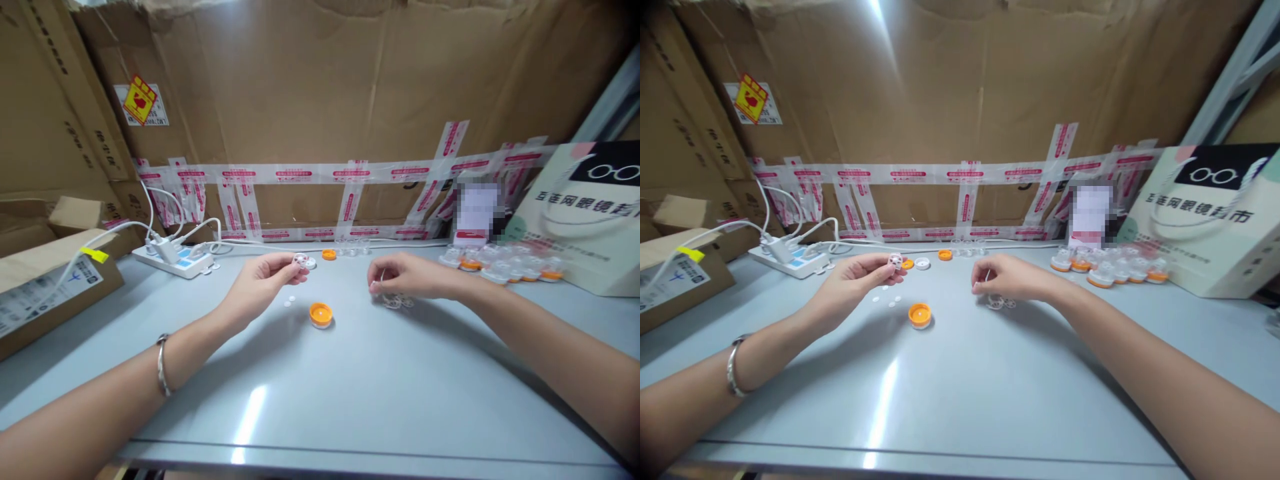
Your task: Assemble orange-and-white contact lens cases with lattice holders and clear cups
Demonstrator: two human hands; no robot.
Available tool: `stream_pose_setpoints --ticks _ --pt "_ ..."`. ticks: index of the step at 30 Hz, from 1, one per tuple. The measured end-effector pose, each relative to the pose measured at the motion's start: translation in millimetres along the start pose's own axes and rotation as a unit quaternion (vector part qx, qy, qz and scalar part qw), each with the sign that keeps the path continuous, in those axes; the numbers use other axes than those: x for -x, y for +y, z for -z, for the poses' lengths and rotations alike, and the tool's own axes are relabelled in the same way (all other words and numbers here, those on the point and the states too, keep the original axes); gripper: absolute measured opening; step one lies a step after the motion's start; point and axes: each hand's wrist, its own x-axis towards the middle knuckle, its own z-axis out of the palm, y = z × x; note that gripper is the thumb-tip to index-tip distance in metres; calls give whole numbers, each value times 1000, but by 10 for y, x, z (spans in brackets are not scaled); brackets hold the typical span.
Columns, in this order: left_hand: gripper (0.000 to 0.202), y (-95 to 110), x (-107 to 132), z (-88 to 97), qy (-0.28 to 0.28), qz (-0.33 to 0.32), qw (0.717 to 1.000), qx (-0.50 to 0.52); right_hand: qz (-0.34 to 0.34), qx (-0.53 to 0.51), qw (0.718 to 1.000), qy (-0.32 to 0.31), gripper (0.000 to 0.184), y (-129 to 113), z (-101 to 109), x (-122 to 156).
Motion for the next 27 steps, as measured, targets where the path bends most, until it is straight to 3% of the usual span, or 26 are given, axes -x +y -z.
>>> stream_pose_setpoints --ticks 6,13,19,23,27 --pt "23 65 65 -34 -16 33 999 33 63 -188 974 108 27 -226 -38 81" --pt "18 -18 64 -39 -45 58 996 52 100 -218 953 187 31 -374 -170 155" --pt "14 -52 12 30 10 14 997 72 146 -220 923 280 24 -386 -176 160" --pt "15 -33 -26 80 85 -26 991 101 140 -219 923 285 21 -411 -200 165" --pt "19 1 -25 80 95 -28 990 105 136 -266 909 290 25 -467 -265 186"
